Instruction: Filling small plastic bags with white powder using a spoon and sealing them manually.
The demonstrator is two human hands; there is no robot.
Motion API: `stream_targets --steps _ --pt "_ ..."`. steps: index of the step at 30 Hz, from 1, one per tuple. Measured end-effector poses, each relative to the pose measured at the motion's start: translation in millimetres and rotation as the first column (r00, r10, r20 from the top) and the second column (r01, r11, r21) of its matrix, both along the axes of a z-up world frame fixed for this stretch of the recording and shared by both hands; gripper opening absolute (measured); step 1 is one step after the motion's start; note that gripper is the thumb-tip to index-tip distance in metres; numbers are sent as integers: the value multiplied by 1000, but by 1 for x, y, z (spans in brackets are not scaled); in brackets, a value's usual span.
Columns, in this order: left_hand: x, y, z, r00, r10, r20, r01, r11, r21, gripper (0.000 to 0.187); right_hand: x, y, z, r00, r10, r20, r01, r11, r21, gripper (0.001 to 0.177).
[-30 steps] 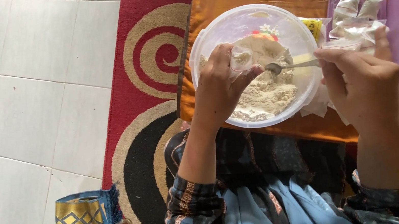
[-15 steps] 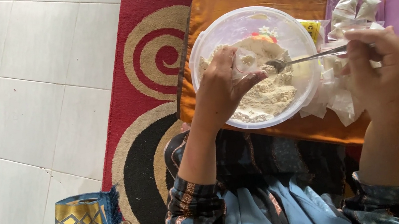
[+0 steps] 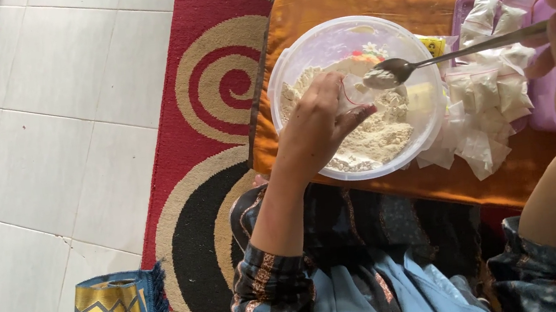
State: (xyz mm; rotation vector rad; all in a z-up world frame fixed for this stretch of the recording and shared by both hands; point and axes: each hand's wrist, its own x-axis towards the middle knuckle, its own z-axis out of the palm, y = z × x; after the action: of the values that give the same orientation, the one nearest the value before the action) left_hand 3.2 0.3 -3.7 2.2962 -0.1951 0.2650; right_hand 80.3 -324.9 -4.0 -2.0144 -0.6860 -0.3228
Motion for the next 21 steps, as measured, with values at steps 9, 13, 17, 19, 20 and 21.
stream_targets --steps 9,13,17,19,20,21 --pt "0 0 3 994 33 106 -19 991 -130 60 -39 91 77 979 116 168 -104 991 -78 14" --pt "-1 2 5 992 36 118 -19 989 -145 63 -54 98 83 930 124 346 -53 977 -206 13" --pt "-2 3 9 987 53 152 -24 982 -185 55 -72 103 95 920 146 363 -46 962 -269 8" --pt "-2 3 9 986 63 157 -31 979 -202 55 -80 99 98 917 148 371 -30 951 -307 7" --pt "-3 3 9 986 82 145 -53 980 -191 59 -83 97 100 901 147 408 6 937 -350 9" --pt "-3 4 8 986 103 134 -78 981 -178 63 -85 94 102 883 149 445 42 920 -391 11"
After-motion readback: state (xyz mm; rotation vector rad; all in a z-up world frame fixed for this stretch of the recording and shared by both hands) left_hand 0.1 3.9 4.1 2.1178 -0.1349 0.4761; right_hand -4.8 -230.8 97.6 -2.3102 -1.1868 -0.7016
